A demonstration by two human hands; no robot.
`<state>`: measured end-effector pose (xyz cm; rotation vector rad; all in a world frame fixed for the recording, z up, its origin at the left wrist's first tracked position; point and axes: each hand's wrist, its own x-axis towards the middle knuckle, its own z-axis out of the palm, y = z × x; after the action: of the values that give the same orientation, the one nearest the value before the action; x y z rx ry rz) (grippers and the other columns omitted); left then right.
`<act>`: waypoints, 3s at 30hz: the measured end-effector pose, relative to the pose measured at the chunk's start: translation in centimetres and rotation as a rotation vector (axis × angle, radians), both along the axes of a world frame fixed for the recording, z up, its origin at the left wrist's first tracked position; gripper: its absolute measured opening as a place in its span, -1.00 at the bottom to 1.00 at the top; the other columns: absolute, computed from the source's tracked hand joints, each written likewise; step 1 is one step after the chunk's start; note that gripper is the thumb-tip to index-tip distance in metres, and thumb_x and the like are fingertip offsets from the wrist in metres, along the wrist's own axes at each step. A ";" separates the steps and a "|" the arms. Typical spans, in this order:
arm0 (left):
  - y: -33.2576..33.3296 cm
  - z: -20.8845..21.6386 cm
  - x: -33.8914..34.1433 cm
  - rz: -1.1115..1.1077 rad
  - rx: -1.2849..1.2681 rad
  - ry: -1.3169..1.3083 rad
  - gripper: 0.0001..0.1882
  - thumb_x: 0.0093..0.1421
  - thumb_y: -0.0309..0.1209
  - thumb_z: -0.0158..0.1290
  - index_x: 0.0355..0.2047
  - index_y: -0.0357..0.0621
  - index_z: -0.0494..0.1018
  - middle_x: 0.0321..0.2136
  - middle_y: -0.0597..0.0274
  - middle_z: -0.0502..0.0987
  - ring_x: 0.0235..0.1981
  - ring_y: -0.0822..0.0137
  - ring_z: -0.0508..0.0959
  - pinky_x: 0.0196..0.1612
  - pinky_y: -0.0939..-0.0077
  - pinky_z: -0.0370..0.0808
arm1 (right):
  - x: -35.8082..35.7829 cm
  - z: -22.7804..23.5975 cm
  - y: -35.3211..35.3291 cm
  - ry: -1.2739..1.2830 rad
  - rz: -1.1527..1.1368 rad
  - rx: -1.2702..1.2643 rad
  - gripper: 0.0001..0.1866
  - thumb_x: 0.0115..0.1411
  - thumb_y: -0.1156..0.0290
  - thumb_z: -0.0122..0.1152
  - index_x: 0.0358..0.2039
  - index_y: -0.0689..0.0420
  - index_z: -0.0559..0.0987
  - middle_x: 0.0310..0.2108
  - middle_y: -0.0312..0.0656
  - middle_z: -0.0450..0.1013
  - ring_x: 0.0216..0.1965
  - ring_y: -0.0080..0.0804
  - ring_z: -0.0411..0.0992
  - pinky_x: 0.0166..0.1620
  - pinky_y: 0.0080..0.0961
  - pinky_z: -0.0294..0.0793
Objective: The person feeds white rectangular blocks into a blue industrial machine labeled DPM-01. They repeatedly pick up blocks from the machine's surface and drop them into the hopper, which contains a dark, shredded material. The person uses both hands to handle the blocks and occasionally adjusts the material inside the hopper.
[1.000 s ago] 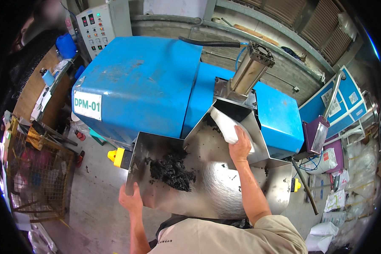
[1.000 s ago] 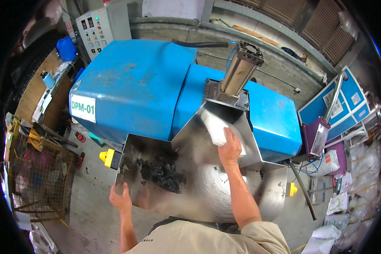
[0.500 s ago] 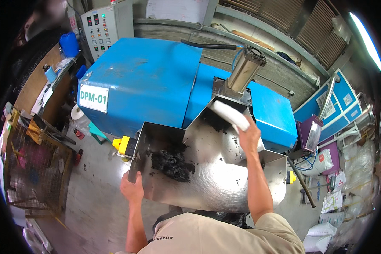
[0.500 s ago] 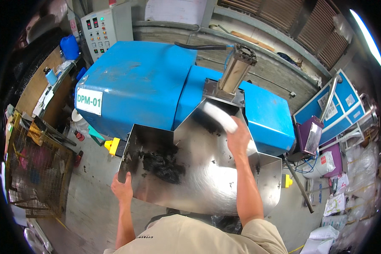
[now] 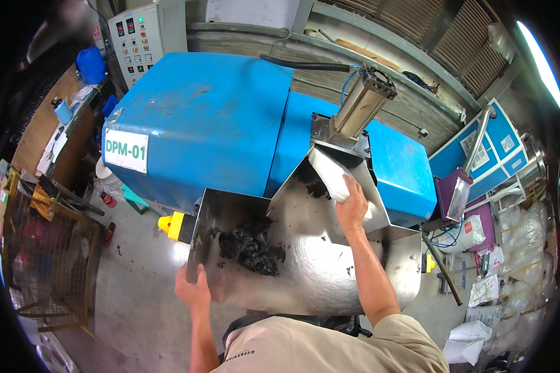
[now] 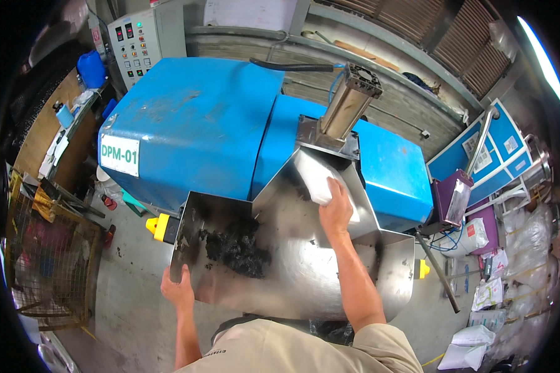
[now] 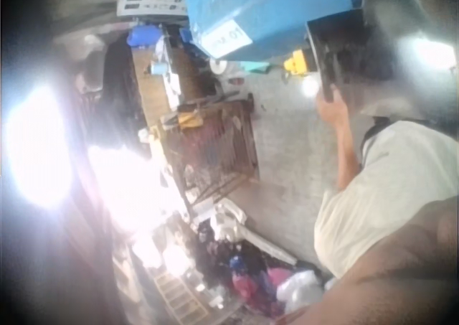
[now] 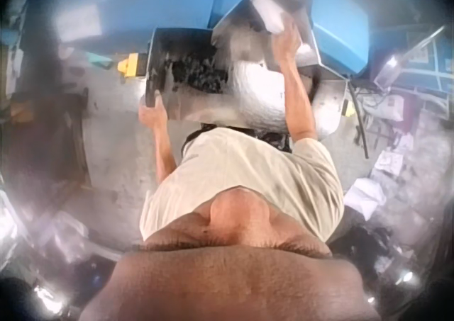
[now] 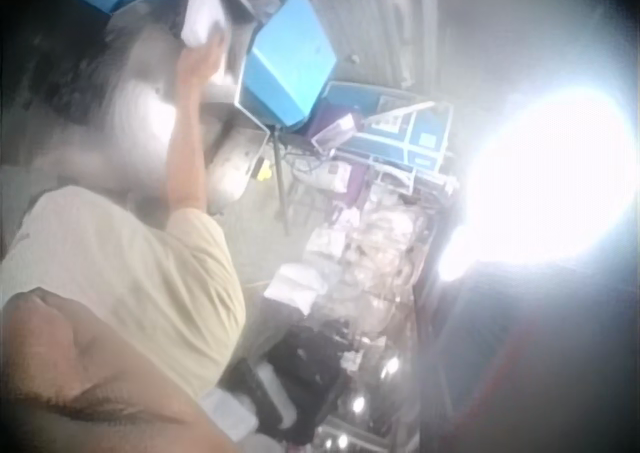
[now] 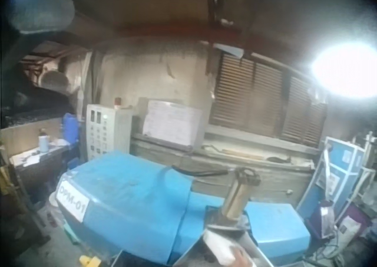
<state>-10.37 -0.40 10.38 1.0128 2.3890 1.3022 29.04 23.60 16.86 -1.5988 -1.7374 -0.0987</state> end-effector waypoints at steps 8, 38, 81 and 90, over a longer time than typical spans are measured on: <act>-0.1 -0.5 0.0 -0.007 0.122 0.136 -0.78 0.21 -0.37 0.34 -0.23 -0.26 0.64 -0.37 -0.02 0.70 -0.33 -0.08 0.66 -0.18 0.08 0.54 | -0.3 -1.3 3.6 0.110 -0.094 0.015 -0.42 0.10 0.61 0.35 0.18 0.00 0.63 0.14 -0.06 0.60 0.16 0.09 0.56 0.16 -0.13 0.58; 0.0 1.4 0.1 -0.032 -0.009 0.141 -0.60 0.23 -0.18 0.36 -0.08 -0.23 0.67 -0.20 -0.08 0.72 -0.13 -0.18 0.68 -0.02 0.02 0.57 | -6.9 -6.9 -2.7 0.078 -0.088 -0.218 -0.42 0.16 0.62 0.18 0.23 0.01 0.57 0.19 -0.10 0.57 0.14 0.03 0.57 0.11 -0.07 0.59; -0.3 -1.6 -1.0 -0.081 0.096 0.022 -0.71 0.40 -0.31 0.18 -0.03 -0.26 0.67 -0.19 -0.01 0.74 -0.13 -0.09 0.71 -0.03 0.06 0.57 | -5.4 0.1 -25.2 1.201 -0.108 -0.506 -0.60 0.18 0.53 0.58 0.01 0.32 0.70 -0.08 -0.07 0.72 -0.12 -0.32 0.69 0.02 -0.36 0.67; -0.2 -1.6 -0.6 -0.055 0.080 0.055 -0.68 0.40 -0.26 0.19 -0.06 -0.31 0.67 -0.16 -0.03 0.74 -0.09 -0.09 0.69 0.02 0.10 0.55 | 6.4 3.5 -22.9 0.790 -0.297 0.112 -0.55 0.23 0.44 0.58 0.08 0.36 0.67 -0.02 -0.05 0.70 -0.03 -0.31 0.66 0.06 -0.38 0.61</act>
<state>-11.00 -0.56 8.73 1.1417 2.3477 1.3774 35.44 0.72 20.40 -1.5135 -0.8723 0.2582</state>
